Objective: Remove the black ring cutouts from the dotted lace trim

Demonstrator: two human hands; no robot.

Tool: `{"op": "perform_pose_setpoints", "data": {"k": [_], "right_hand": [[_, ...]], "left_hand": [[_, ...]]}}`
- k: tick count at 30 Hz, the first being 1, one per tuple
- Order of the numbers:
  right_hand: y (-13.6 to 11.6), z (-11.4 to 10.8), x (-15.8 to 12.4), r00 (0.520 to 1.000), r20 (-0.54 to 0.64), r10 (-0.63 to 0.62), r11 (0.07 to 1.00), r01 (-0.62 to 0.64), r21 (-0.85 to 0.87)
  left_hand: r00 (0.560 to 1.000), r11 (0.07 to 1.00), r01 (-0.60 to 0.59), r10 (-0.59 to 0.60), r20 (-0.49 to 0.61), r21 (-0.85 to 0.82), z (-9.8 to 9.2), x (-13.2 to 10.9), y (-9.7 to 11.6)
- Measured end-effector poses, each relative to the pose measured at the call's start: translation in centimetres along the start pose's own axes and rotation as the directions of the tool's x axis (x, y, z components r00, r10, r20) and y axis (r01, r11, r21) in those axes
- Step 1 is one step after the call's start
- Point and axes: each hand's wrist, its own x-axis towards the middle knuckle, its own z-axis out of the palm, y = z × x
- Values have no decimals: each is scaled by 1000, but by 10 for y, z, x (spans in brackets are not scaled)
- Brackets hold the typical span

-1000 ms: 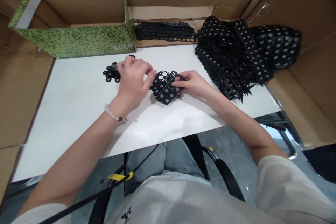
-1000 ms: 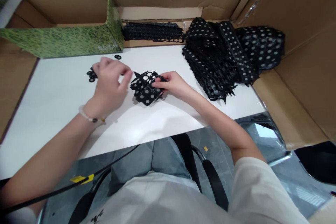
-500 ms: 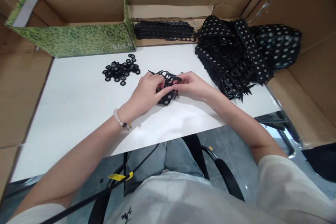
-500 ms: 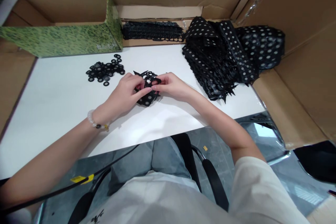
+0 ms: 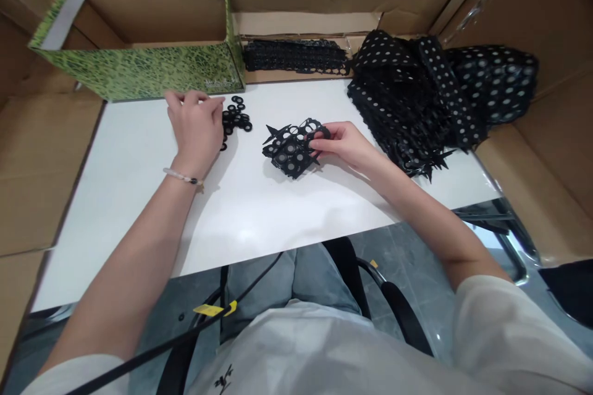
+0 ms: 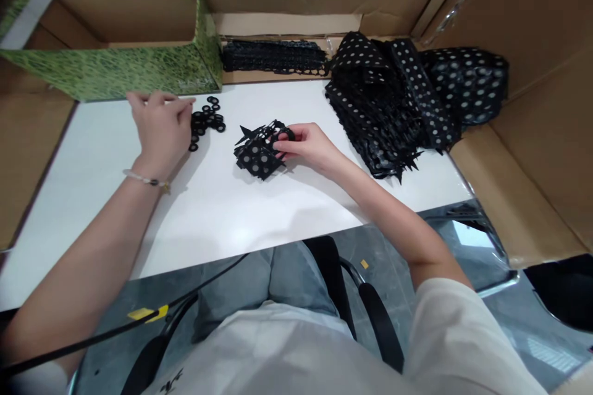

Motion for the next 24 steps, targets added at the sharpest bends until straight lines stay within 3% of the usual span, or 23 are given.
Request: {"op": "perform_pose_setpoints", "data": {"k": [3, 6, 8, 11, 13, 15, 21, 24], "right_hand": [[-1, 2, -1, 1000, 6, 23, 1000, -23, -1], [-2, 3, -2, 999, 37, 32, 999, -31, -25], [-1, 4, -2, 997, 68, 22, 999, -20, -28], [3, 7, -2, 992, 120, -30, 999, 34, -29], [5, 7, -3, 982, 173, -73, 995, 83, -51], [5, 7, -4, 969, 229, -95, 991, 114, -73], [3, 10, -6, 950, 297, -100, 992, 120, -49], [3, 11, -7, 951, 304, -65, 997, 73, -16]], "left_hand": [[1000, 999, -4, 4, 12, 45, 4, -4, 1], [988, 988, -149, 148, -44, -43, 8, -17, 29], [949, 939, -291, 308, 73, -183, 9, -28, 54], [854, 868, -364, 455, 251, -338, 11, -47, 83], [833, 862, -349, 465, 300, -367, 13, -55, 92], [840, 872, -306, 436, 323, -382, 14, -60, 95], [827, 853, -218, 419, 375, -473, 14, -62, 97], [880, 851, -157, 351, 321, -500, 16, -56, 93]]}}
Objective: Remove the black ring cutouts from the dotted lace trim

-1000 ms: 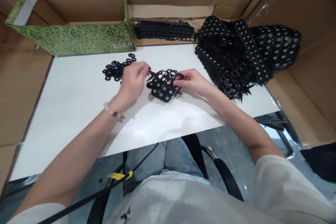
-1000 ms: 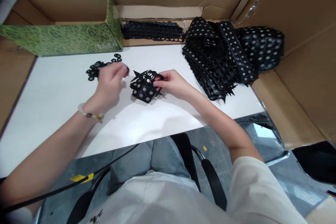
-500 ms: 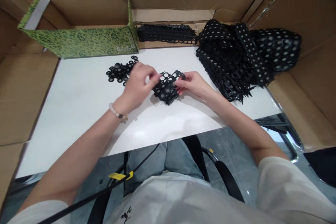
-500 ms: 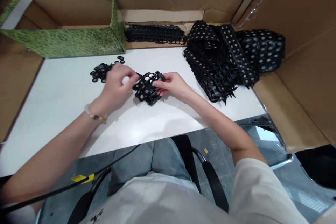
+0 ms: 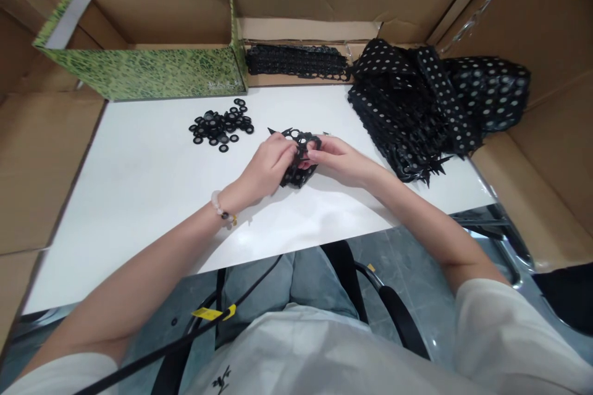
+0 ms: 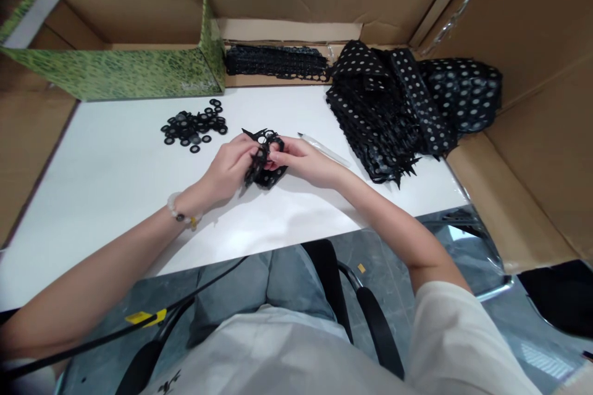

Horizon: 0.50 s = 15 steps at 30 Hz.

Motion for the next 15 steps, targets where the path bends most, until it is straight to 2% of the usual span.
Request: {"op": "perform_pose_setpoints", "data": {"k": [2, 4, 5, 6, 8, 10, 12, 15], "right_hand": [[-1, -2, 0, 999, -44, 19, 1000, -19, 18], [-5, -7, -1, 989, -146, 26, 999, -22, 29], [-7, -11, 0, 978, -207, 25, 999, -18, 39], [-10, -14, 0, 964, -265, 28, 998, -14, 54], [-17, -20, -1, 938, -343, 54, 996, -25, 89], [-25, -23, -3, 923, -372, 99, 993, -65, 103], [-35, -24, -7, 925, -364, 108, 993, -82, 86], [-55, -19, -15, 946, -321, 47, 998, -31, 56]], "left_hand": [[985, 995, 88, -95, -141, -49, -12, 7, -13], [917, 972, 214, -233, -323, -96, -35, 13, -32], [842, 963, 260, -259, -473, -64, -48, 15, -44], [842, 957, 286, -230, -488, 42, -61, 15, -55], [850, 882, 359, -173, -498, 305, -81, 12, -75], [858, 815, 415, -203, -472, 404, -88, 7, -88], [868, 801, 412, -200, -454, 435, -84, 4, -91], [923, 865, 280, -125, -363, 415, -65, 7, -79]]}}
